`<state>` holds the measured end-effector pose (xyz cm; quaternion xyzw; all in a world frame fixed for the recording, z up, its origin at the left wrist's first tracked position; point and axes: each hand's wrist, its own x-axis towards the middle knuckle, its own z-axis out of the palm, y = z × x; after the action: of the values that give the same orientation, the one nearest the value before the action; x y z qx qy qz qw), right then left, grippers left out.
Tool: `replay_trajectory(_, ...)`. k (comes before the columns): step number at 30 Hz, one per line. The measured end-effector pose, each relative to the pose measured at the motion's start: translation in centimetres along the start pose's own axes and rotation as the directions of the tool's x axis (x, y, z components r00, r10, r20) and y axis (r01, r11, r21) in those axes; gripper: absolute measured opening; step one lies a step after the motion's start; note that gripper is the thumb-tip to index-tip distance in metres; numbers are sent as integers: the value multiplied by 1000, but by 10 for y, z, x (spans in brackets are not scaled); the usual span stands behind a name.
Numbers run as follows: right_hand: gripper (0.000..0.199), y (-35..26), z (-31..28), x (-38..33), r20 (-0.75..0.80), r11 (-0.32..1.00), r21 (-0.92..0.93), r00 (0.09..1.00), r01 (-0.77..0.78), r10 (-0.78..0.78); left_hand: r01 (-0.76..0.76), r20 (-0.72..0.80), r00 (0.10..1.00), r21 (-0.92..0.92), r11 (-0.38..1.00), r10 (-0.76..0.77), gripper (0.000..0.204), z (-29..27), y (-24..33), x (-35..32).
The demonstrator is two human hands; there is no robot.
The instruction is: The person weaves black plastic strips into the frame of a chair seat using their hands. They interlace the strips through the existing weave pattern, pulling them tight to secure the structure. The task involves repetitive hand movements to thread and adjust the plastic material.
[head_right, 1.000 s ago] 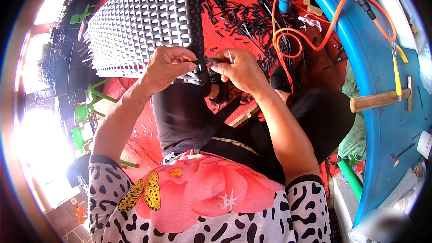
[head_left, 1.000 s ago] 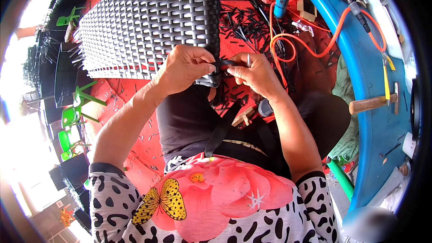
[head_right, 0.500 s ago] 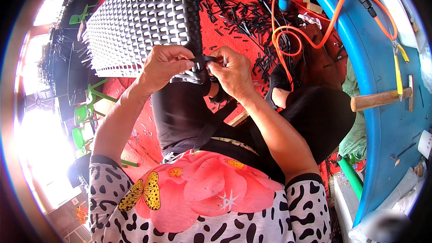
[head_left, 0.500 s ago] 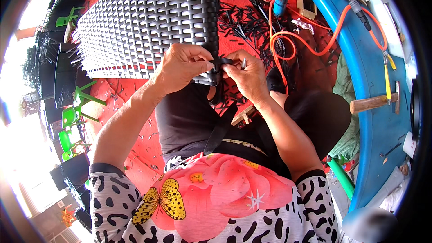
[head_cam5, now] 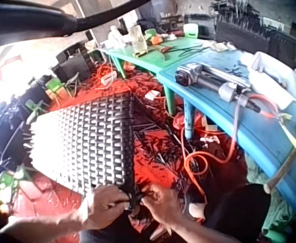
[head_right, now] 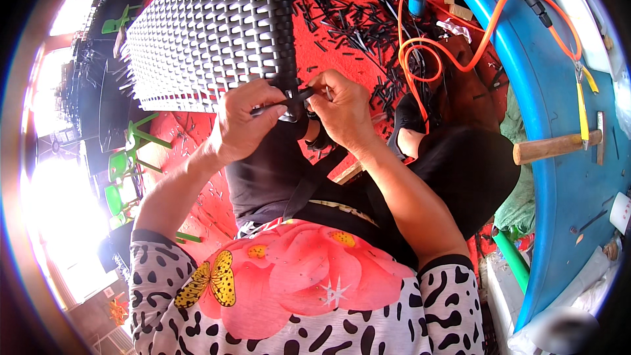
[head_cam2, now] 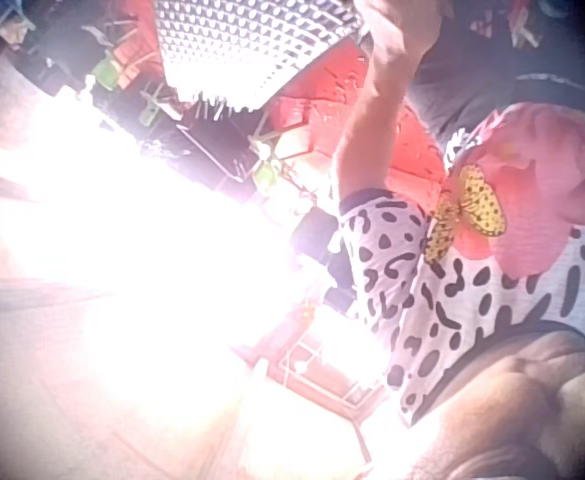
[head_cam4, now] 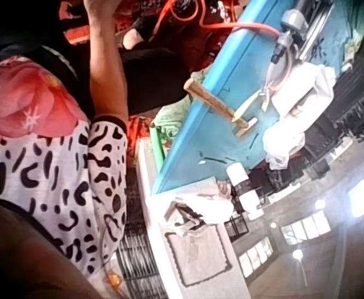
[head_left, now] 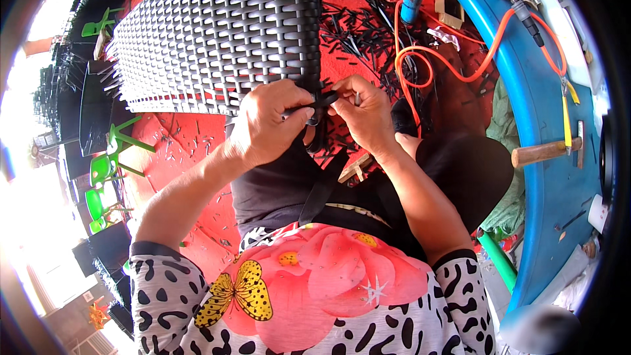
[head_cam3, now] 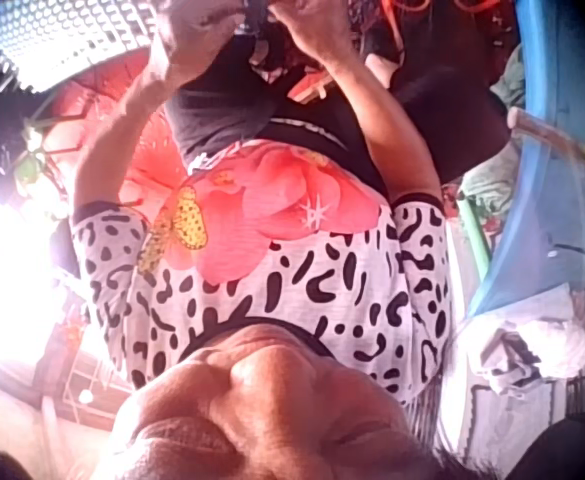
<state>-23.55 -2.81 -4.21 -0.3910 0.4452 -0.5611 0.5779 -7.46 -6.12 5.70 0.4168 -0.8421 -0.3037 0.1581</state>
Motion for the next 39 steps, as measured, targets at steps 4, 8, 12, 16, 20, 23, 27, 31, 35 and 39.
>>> replay_trajectory(4,3,1,7,-4,-16,984,153,996,-86,90,-219,-22,973,211,953,229,12,6,7,-10)
replay_trajectory(8,4,4,15,-10,-46,886,432,977,-167,206,128,-31,990,-214,968,-138,15,17,9,-27)
replay_trajectory(12,9,5,24,-12,-125,801,577,951,-162,283,471,99,849,-588,658,-520,12,20,3,-21)
replay_trajectory(16,13,11,22,-13,-84,773,612,959,-166,272,473,85,872,-396,787,-482,11,19,3,-8)
replay_trajectory(20,18,14,23,-13,-68,755,631,956,-181,286,301,45,949,154,941,-311,14,11,8,2)
replay_trajectory(23,21,15,23,-14,-35,728,650,948,-220,317,203,-13,978,265,943,-207,14,15,6,4)
replay_trajectory(27,21,13,19,-11,42,728,625,944,-281,328,127,-45,992,250,960,-120,10,14,9,6)
replay_trajectory(31,14,21,11,-3,-1,891,449,997,-65,73,14,-120,993,284,959,21,5,11,8,6)
replay_trajectory(35,9,20,11,-1,28,913,407,999,-31,22,-14,-163,985,258,966,58,7,9,4,-2)
replay_trajectory(39,4,13,6,0,53,951,302,997,-64,50,88,-228,972,123,988,-58,8,9,-2,-14)
